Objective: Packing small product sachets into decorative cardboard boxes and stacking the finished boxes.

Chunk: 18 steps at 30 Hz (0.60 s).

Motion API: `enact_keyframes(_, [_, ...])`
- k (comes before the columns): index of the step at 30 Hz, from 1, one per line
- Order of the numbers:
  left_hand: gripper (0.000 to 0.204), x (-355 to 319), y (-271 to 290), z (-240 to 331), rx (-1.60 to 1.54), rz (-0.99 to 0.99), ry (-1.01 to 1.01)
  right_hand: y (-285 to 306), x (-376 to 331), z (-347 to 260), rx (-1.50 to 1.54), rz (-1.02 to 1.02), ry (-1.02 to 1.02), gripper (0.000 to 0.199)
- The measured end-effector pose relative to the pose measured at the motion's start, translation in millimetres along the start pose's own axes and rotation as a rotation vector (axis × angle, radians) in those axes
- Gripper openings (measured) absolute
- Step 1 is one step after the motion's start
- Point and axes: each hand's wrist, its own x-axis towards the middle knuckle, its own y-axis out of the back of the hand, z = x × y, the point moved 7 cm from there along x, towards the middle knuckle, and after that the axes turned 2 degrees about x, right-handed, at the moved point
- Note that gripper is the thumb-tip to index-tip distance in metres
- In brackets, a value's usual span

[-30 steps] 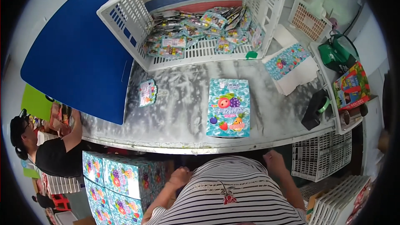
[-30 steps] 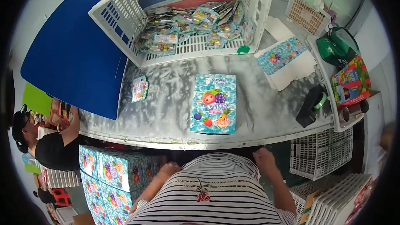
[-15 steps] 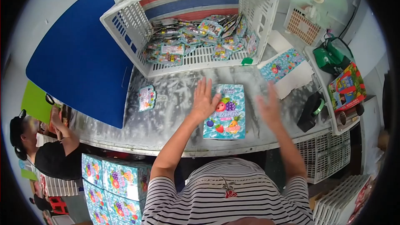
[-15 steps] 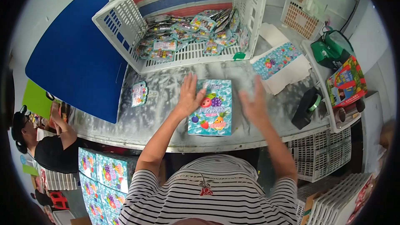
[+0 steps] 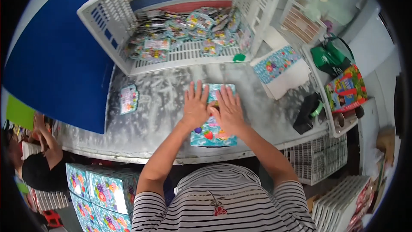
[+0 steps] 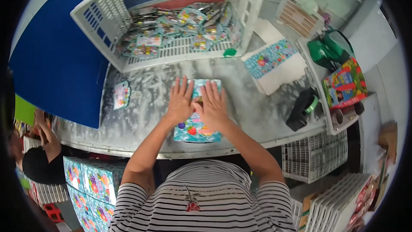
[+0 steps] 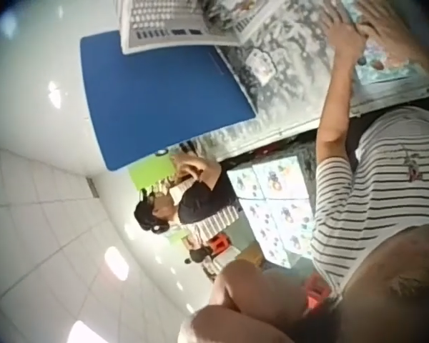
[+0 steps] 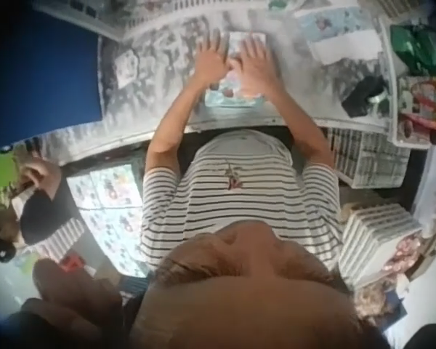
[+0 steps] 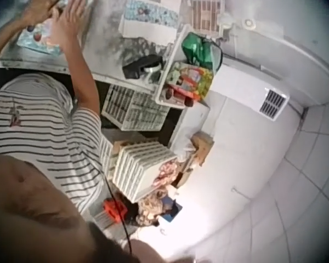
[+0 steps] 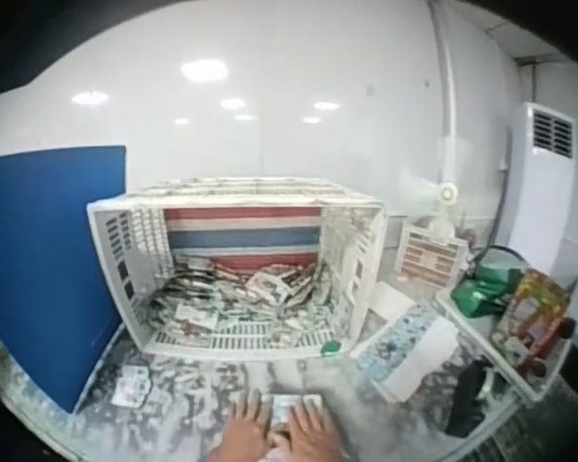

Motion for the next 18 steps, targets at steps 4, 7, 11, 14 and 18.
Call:
enact_keyframes(4, [0.065,-0.5,0.8,-7.3,-0.084,0.018,0.007,-4.5,-11.1,20.6,0.261,0.06,-0.065,0.058])
enact_keyframes(7, [0.064,-14.5,19.1,-4.5,-0.183,0.083,-0.077,26.1,-35.1,30.7,0.485,0.135,-0.025,0.055])
enact_keyframes(11, [0.067,-70.3,59.6,36.1,-0.249,-0.137,-0.293,54.3,-91.4,-15.4,0.353,-0.157,0.171,0.06])
enact_keyframes(14, [0.071,-104.6,48.3,43.9,-0.294,-0.204,-0.363,34.8,-107.3,-24.3,0.204,-0.248,0.275,0.064])
enact_keyframes(18, [0.076,-105.4,29.7,42.5,-0.183,-0.125,-0.371,23.5,-97.1,-18.8,0.13,-0.249,0.316,0.063])
